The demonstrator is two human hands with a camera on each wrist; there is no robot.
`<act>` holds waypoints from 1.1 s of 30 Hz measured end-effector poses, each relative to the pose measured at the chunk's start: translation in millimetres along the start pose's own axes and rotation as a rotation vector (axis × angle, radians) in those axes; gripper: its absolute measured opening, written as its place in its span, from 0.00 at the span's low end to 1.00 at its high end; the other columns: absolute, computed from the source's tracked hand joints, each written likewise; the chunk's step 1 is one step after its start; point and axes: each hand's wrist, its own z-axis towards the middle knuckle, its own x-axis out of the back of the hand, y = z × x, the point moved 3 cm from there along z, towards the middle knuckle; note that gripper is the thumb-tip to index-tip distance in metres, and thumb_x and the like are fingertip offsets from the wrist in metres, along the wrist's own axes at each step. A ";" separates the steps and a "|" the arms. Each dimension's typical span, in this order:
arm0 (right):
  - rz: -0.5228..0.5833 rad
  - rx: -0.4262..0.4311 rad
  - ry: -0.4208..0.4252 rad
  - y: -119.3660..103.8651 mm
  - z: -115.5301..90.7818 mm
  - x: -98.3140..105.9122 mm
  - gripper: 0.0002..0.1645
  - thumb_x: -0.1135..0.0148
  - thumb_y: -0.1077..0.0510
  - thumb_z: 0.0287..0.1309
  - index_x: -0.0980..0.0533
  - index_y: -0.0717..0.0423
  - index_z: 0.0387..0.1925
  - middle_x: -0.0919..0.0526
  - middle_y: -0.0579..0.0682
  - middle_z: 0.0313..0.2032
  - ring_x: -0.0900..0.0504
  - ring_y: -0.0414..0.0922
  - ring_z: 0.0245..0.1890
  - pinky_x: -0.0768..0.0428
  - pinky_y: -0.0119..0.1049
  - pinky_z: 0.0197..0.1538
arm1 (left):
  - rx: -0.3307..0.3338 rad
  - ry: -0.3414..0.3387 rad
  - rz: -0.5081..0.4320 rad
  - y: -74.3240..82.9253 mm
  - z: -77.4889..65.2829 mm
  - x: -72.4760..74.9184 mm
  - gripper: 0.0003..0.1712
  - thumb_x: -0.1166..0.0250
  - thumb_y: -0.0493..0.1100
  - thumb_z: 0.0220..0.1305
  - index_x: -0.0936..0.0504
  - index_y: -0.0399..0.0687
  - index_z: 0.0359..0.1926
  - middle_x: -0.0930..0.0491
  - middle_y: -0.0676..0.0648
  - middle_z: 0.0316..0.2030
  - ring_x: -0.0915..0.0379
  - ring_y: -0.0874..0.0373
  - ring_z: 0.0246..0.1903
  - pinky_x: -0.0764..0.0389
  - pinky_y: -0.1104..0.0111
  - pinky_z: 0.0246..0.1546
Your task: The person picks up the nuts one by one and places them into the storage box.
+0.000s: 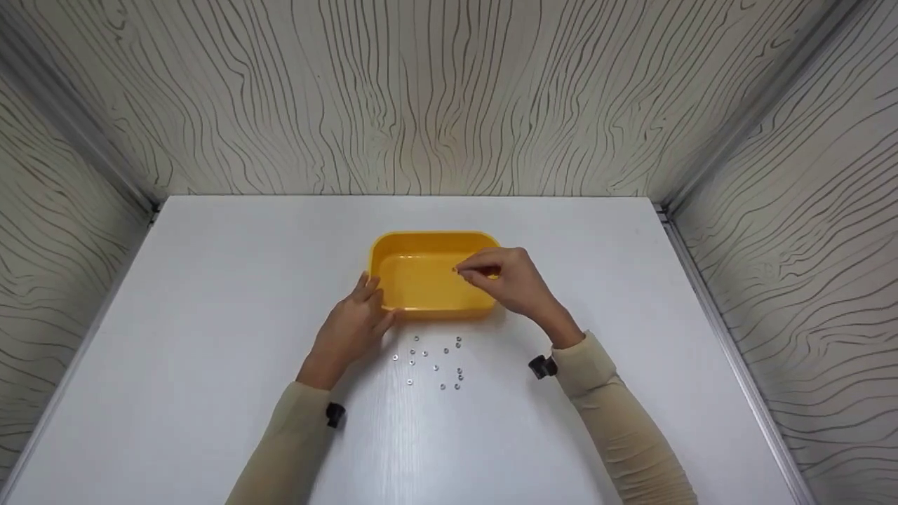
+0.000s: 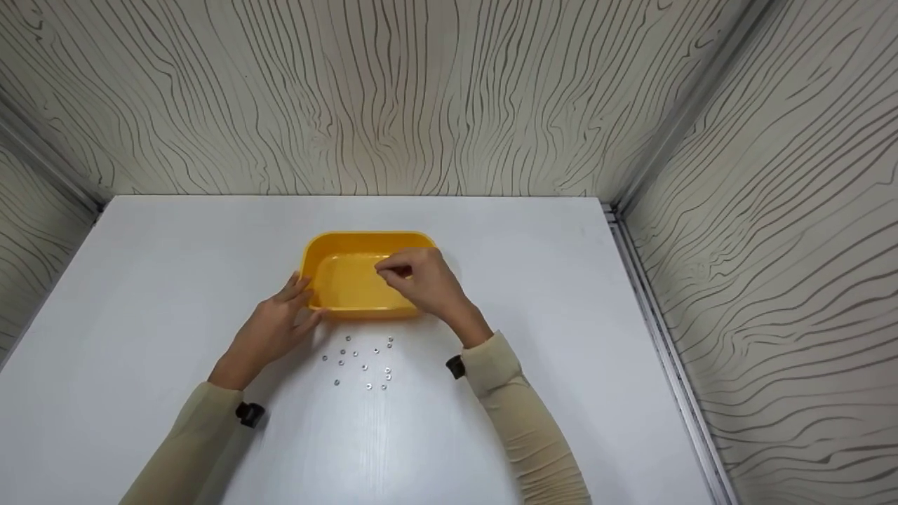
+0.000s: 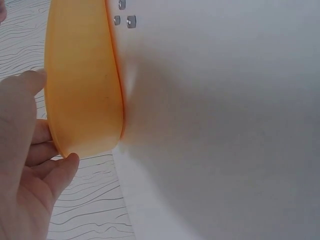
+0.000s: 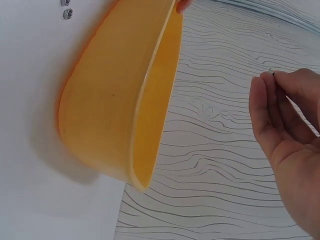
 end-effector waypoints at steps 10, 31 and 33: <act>0.175 -0.289 0.063 27.9 29.1 -3.4 0.11 0.31 0.59 0.69 0.11 0.58 0.48 0.09 0.56 0.42 0.10 0.44 0.39 0.10 0.32 0.51 | 0.004 0.004 -0.020 -1.6 -1.4 0.2 0.27 0.34 0.55 0.74 0.16 0.31 0.48 0.23 0.30 0.67 0.30 0.32 0.72 0.15 0.45 0.60; 0.044 -0.483 0.028 76.1 52.1 -29.3 0.12 0.33 0.60 0.70 0.12 0.61 0.49 0.11 0.53 0.38 0.17 0.44 0.36 0.14 0.32 0.43 | 0.023 -0.009 -0.010 1.8 0.1 0.9 0.26 0.34 0.56 0.74 0.16 0.32 0.48 0.23 0.31 0.68 0.30 0.34 0.73 0.16 0.46 0.62; 0.041 -0.491 0.022 77.1 52.4 -29.8 0.12 0.33 0.60 0.70 0.12 0.61 0.49 0.11 0.53 0.38 0.17 0.45 0.36 0.13 0.32 0.44 | 0.023 -0.010 -0.007 1.6 0.5 0.6 0.26 0.34 0.56 0.74 0.16 0.32 0.48 0.23 0.31 0.68 0.30 0.34 0.73 0.16 0.46 0.61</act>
